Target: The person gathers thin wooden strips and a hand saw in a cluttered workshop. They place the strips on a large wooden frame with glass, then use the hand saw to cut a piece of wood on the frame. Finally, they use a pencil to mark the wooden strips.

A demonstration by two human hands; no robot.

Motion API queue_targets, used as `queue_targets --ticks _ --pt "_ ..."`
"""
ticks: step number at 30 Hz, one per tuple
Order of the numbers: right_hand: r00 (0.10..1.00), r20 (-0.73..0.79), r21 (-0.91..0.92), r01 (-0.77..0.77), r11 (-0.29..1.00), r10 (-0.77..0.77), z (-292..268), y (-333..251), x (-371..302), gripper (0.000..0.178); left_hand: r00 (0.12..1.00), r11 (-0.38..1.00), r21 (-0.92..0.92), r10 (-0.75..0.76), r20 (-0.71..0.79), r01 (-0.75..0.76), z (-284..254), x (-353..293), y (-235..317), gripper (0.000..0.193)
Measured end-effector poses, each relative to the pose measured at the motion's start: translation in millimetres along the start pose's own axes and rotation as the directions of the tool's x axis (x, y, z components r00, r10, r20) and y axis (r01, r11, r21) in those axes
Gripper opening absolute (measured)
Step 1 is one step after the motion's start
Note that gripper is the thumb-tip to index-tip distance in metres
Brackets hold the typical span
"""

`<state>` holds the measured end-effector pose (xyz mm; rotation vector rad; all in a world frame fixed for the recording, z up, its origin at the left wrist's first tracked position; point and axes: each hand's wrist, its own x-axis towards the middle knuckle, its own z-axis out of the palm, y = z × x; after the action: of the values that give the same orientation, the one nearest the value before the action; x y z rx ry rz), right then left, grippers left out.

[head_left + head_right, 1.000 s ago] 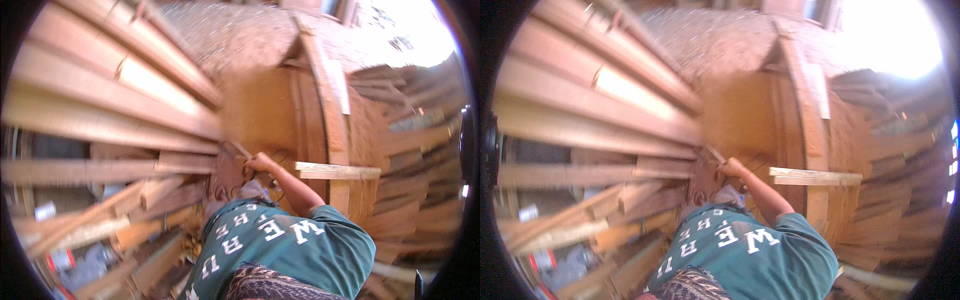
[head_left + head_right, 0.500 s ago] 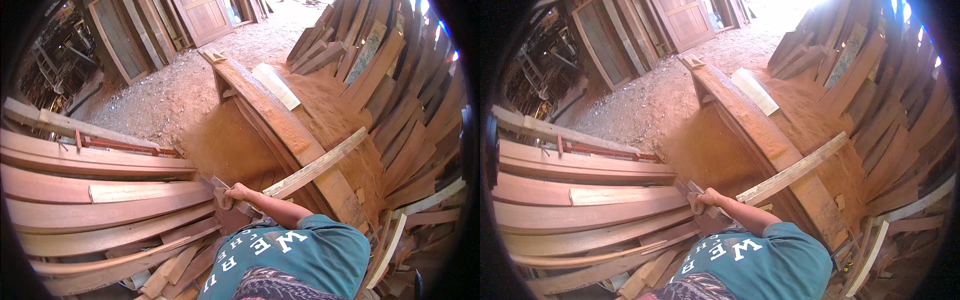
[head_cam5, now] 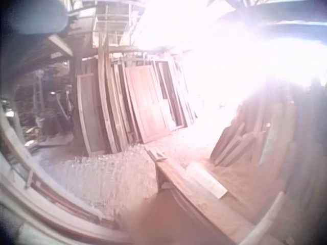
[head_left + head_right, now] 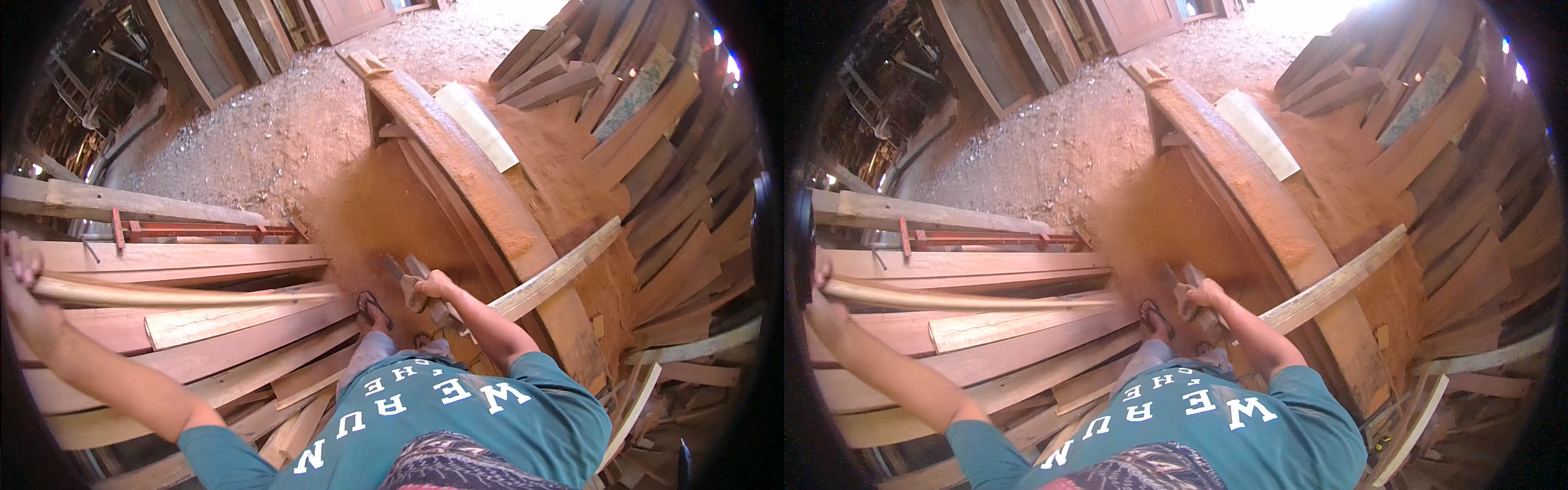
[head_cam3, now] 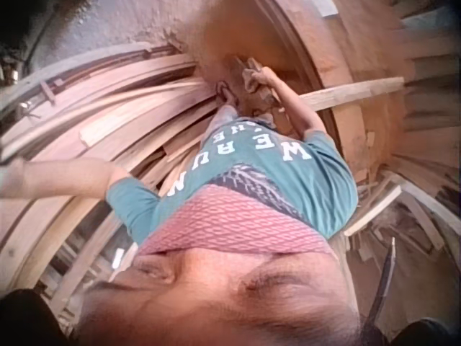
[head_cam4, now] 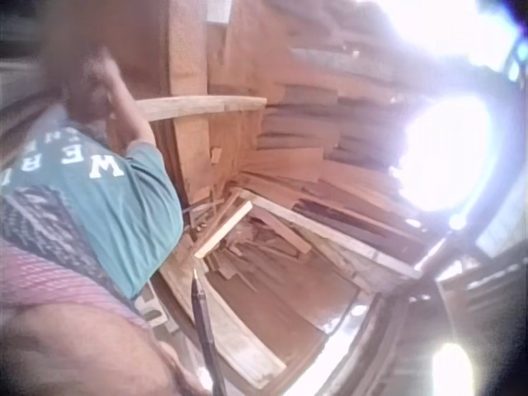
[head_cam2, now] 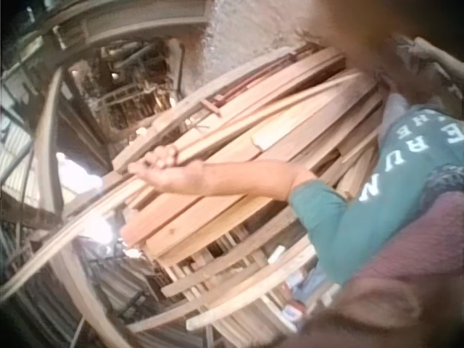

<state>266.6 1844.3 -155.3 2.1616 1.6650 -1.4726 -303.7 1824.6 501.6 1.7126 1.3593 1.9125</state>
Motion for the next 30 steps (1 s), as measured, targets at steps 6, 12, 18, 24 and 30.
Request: queue_targets --ticks 6,12,18,24,30 --pt "0.98 0.075 -0.017 -0.185 0.983 0.185 -5 9 60 0.073 0.946 0.996 -0.054 -0.082 -0.315 0.068 113 -24 -132 0.046" --pt "0.944 0.042 -0.14 -0.32 0.937 0.329 -14 9 80 0.057 0.902 0.997 -0.018 -0.078 -0.424 0.078 121 8 -214 0.051" --pt "0.898 0.01 -0.208 -0.428 0.88 0.439 -9 -7 112 0.047 0.833 0.999 0.041 -0.001 -0.553 0.029 109 64 -274 0.052" --pt "0.855 0.029 -0.133 -0.511 0.849 0.518 -20 -47 186 0.044 0.702 0.988 0.152 0.126 -0.701 -0.026 135 139 -342 0.047" --pt "0.856 0.088 -0.053 -0.507 0.86 0.51 -66 -111 285 0.044 0.685 0.976 0.193 0.208 -0.698 -0.099 175 248 -438 0.046"
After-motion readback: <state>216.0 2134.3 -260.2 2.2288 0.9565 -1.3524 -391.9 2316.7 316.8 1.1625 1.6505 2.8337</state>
